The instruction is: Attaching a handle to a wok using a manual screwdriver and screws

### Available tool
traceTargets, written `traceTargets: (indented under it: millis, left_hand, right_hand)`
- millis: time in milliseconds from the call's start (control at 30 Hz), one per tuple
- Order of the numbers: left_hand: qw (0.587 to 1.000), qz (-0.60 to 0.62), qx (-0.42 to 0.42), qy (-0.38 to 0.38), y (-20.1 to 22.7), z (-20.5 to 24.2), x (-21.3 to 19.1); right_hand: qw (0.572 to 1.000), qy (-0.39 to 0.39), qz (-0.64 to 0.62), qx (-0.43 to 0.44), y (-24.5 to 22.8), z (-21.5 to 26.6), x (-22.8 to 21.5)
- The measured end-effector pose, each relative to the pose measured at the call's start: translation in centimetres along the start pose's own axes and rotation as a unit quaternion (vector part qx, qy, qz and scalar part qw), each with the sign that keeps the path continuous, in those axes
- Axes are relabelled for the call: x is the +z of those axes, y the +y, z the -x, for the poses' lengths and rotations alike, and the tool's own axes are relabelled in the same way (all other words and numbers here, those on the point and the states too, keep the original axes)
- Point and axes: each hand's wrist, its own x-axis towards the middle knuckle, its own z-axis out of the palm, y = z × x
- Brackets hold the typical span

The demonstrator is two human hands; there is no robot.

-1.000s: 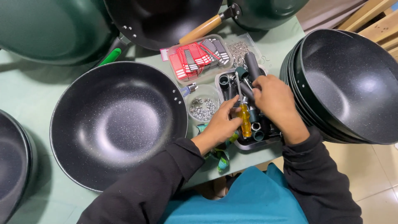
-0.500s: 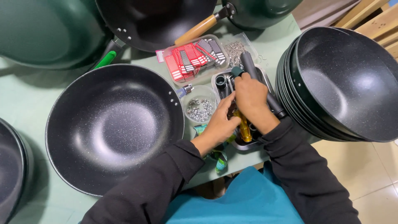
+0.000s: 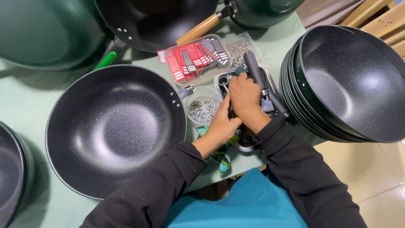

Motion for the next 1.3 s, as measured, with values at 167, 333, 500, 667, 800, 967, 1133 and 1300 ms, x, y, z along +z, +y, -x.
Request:
traceTargets:
  millis: [167, 333, 500, 667, 800, 967, 1133, 1300]
  left_hand:
    - [1.000, 0.020, -0.022, -0.003, -0.5, -0.4, -0.4]
    - [0.999, 0.014, -0.030, -0.010, -0.5, 0.0, -0.4]
    - [1.000, 0.013, -0.018, -0.009, -0.2, 0.5, -0.3]
    - [1.000, 0.019, -0.007, -0.013, -0.2, 0.3, -0.2]
    - [0.999, 0.034, 0.006, -0.020, -0.4, -0.3, -0.5]
    - [0.999, 0.033, 0.011, -0.029, -0.4, -0.3, -0.7]
    - [0.999, 0.041, 0.005, -0.034, 0.4, 0.2, -0.8]
    - [0.999, 0.039, 0.001, -0.035, 1.3, 0.5, -0.9]
  right_hand:
    - [0.999, 0.036, 0.007, 0.012, -0.3, -0.3, 0.6]
    - [0.998, 0.052, 0.017, 0.012, -0.3, -0.8, 0.1]
    - [0.998, 0.064, 0.010, 0.009, 0.1, -0.8, -0.2]
    - [0.997, 0.071, -0.008, -0.002, 1.4, -1.6, -2.0]
    - [0.994, 0.112, -0.013, 0.001, 4.0, -3.4, -2.2]
    - [0.992, -0.004, -0.070, 0.101, 6.3, -3.8, -2.8]
    - [0.962, -0.167, -0.146, 0.163, 6.8, -4.2, -3.9]
    - [0.939, -0.195, -0.216, 0.184, 6.9, -5.0, -5.1]
